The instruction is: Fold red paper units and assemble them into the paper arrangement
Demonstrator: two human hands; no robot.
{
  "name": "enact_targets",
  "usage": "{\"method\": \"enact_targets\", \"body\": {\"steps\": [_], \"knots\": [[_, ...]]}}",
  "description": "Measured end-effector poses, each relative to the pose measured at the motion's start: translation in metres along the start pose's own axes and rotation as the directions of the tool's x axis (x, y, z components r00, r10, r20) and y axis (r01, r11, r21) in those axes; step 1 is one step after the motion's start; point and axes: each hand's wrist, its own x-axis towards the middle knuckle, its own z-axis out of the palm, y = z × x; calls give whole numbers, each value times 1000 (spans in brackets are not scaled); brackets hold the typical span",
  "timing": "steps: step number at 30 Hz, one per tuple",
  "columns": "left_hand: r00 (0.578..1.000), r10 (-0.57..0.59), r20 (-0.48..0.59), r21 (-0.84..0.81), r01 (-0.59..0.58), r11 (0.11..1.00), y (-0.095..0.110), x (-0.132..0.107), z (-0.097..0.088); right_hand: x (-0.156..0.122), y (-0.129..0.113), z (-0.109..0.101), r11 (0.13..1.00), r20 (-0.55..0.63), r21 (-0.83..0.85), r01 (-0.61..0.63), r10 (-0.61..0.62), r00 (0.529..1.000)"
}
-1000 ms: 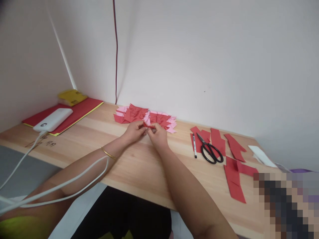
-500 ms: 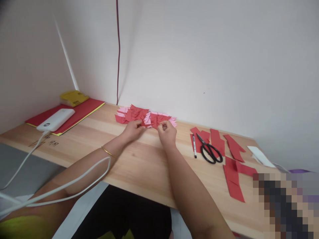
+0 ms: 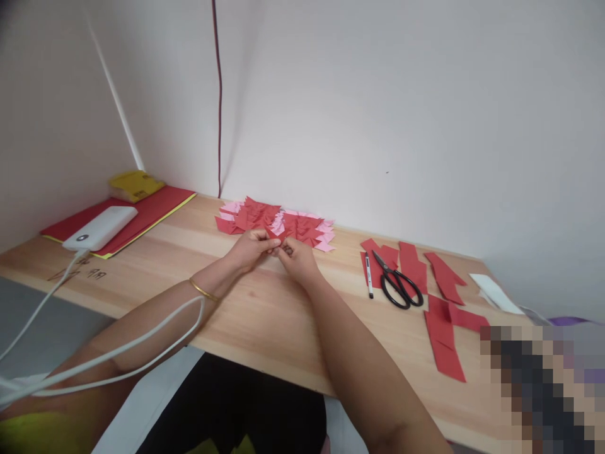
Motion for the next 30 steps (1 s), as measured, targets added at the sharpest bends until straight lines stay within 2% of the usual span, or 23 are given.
{"method": "enact_targets", "body": {"steps": [8,12,15,17,20,22,26,30], "knots": [[996,79,-42,160,-71,985,5,-3,2,0,-5,-4,999,80,-25,-26,28,996],[981,155,-113,180,-133,975,7,-2,1,0,-3,-5,998,106,-43,-37,41,993],[970,179,-164,136,-158,978,9,1,-3,-1,-2,-5,998,137,-39,-47,52,989],[970,163,-182,47,-157,986,11,4,-6,-1,-3,-5,998,140,-45,-49,54,989],[981,111,-161,-111,-130,985,13,6,-8,-1,-3,-5,996,128,-55,-65,72,989],[993,66,-94,-139,-78,987,13,4,-7,-1,-3,-4,995,115,-53,-85,91,989],[999,-13,36,5,13,1000,8,-1,-1,0,0,-3,995,99,-15,-94,95,991],[1000,23,-5,73,-23,997,3,-1,0,1,2,0,994,56,68,-80,77,995]]}}
